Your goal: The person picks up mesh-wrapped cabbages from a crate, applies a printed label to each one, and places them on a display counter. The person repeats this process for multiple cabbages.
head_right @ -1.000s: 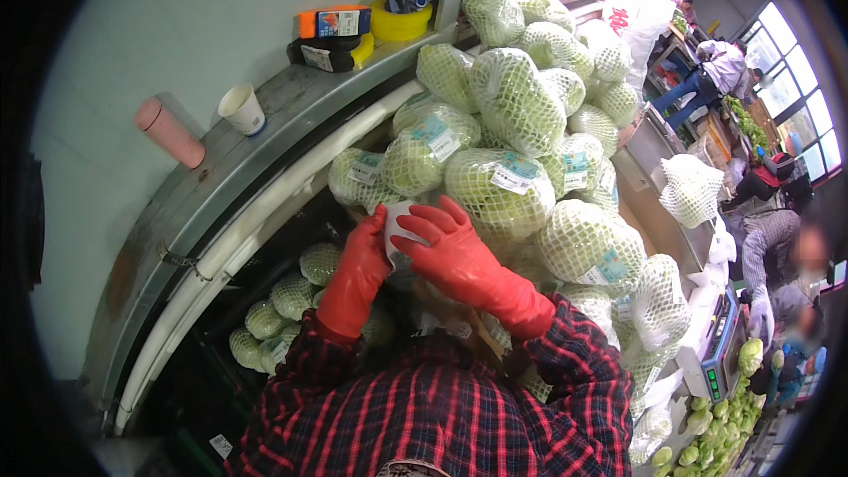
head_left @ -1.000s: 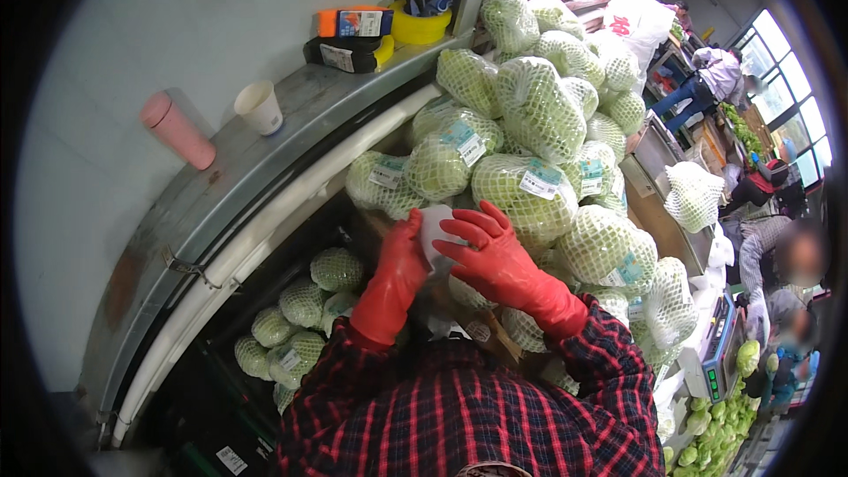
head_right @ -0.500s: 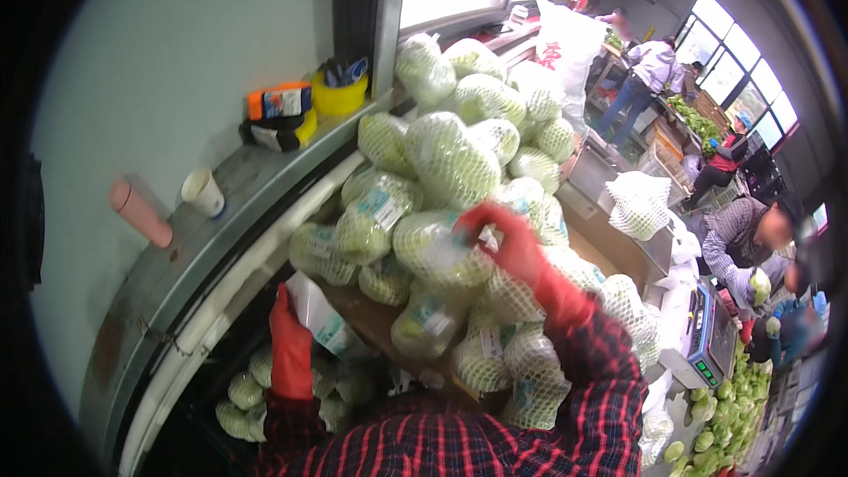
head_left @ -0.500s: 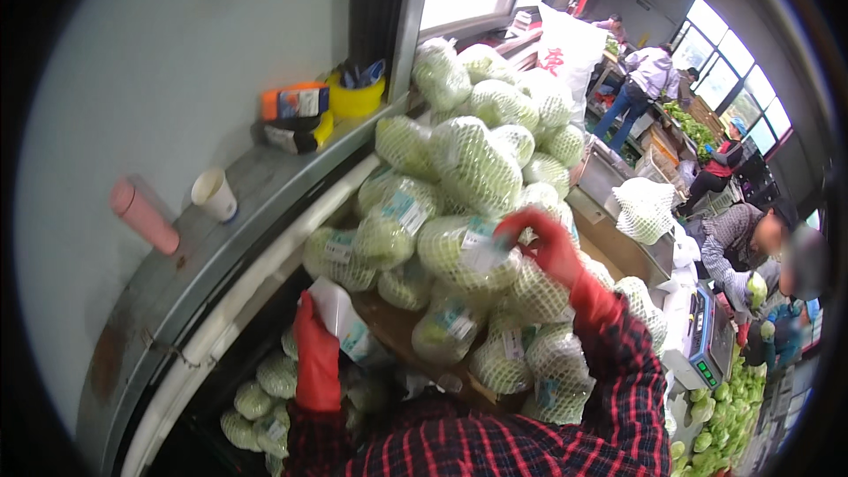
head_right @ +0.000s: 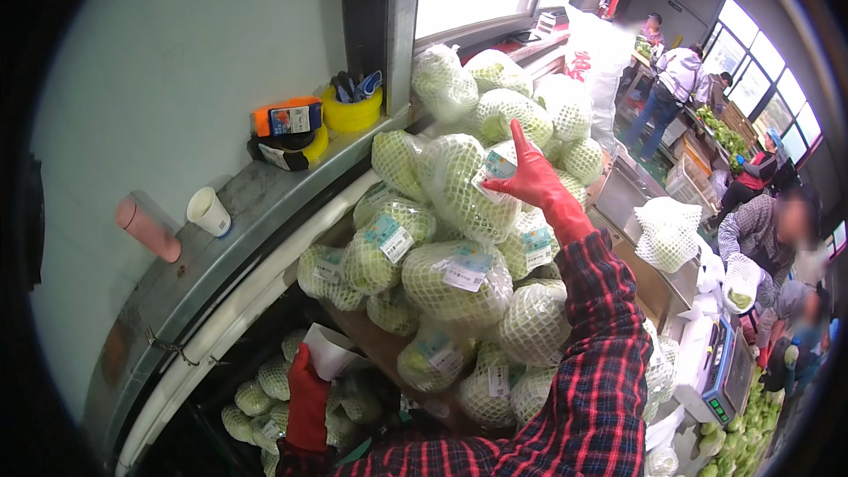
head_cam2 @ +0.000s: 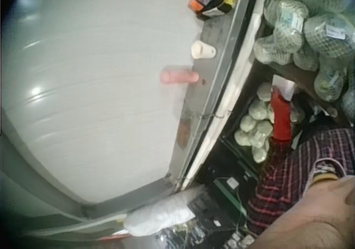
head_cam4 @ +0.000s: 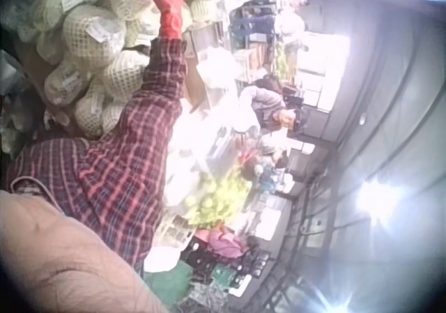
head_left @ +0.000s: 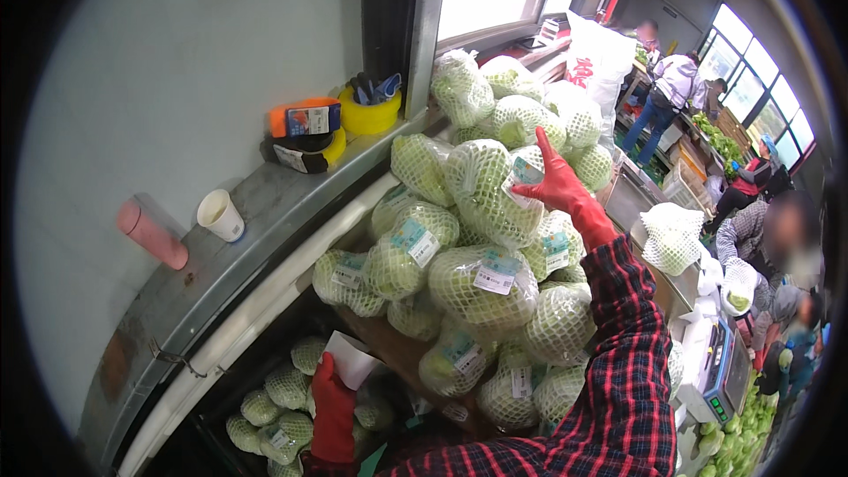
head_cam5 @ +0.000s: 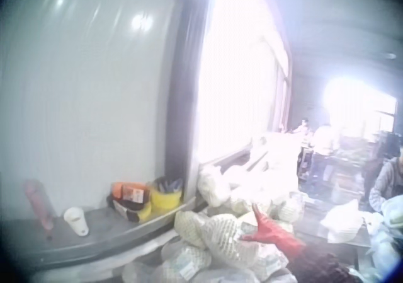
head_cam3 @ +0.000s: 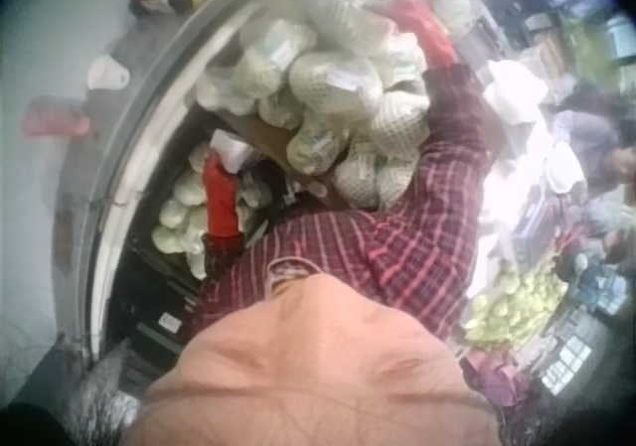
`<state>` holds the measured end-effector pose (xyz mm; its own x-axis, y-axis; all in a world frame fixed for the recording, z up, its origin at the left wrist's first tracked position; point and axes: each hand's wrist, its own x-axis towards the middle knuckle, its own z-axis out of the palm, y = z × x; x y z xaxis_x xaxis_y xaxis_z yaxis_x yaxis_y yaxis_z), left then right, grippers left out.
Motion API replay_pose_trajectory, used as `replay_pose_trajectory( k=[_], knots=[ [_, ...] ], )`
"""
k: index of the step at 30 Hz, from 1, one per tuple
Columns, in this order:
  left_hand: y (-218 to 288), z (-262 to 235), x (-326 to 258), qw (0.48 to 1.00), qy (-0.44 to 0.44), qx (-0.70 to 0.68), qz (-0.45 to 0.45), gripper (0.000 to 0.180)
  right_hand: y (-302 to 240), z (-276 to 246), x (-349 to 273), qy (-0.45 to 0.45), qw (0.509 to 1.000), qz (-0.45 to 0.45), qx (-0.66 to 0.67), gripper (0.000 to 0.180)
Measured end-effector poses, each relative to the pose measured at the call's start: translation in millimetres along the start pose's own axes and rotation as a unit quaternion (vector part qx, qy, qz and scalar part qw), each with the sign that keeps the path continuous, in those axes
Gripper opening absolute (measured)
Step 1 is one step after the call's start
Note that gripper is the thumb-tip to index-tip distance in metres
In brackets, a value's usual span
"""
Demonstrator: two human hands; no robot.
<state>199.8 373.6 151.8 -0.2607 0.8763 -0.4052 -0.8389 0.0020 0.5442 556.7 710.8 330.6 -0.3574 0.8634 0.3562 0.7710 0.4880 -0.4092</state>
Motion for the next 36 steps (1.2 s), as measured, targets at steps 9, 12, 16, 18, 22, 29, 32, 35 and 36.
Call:
replay_pose_trajectory(
  k=[9,12,16,18,22,29,32,35,36],
  knots=[
    [-11,5,-5,0.999,-0.007,-0.034,-0.005,0.042,-21,20,-10,-0.104,0.990,0.047,0.087,0.095],
    [-14,-5,-6,0.999,-0.003,-0.034,-0.014,0.041,-43,15,-13,-0.039,0.997,-0.051,-0.031,0.095],
    [-1,-10,-14,1.000,-0.016,-0.021,-0.011,0.040,-108,-9,-14,0.039,0.973,-0.183,-0.135,0.095],
    [3,-12,-21,0.999,0.003,-0.032,-0.004,0.040,-140,-4,-5,0.041,0.954,-0.256,-0.154,0.097],
    [-4,-24,-26,0.999,0.013,-0.047,-0.014,0.045,-180,37,22,-0.002,0.879,-0.416,-0.233,0.096],
    [2,-23,-45,0.996,0.032,-0.082,-0.024,0.049,-182,197,40,-0.056,0.811,-0.530,-0.241,0.088],
    [14,-18,-45,0.999,-0.026,-0.003,-0.037,0.050,-211,156,11,-0.072,0.863,-0.443,-0.230,0.080],
    [66,40,-65,0.997,-0.054,0.055,0.015,0.045,-249,125,-44,-0.198,0.920,-0.328,0.079,0.072],
    [77,36,-70,0.990,-0.048,0.110,0.075,0.044,-259,129,-65,-0.252,0.896,-0.274,0.244,0.071]
  ],
)
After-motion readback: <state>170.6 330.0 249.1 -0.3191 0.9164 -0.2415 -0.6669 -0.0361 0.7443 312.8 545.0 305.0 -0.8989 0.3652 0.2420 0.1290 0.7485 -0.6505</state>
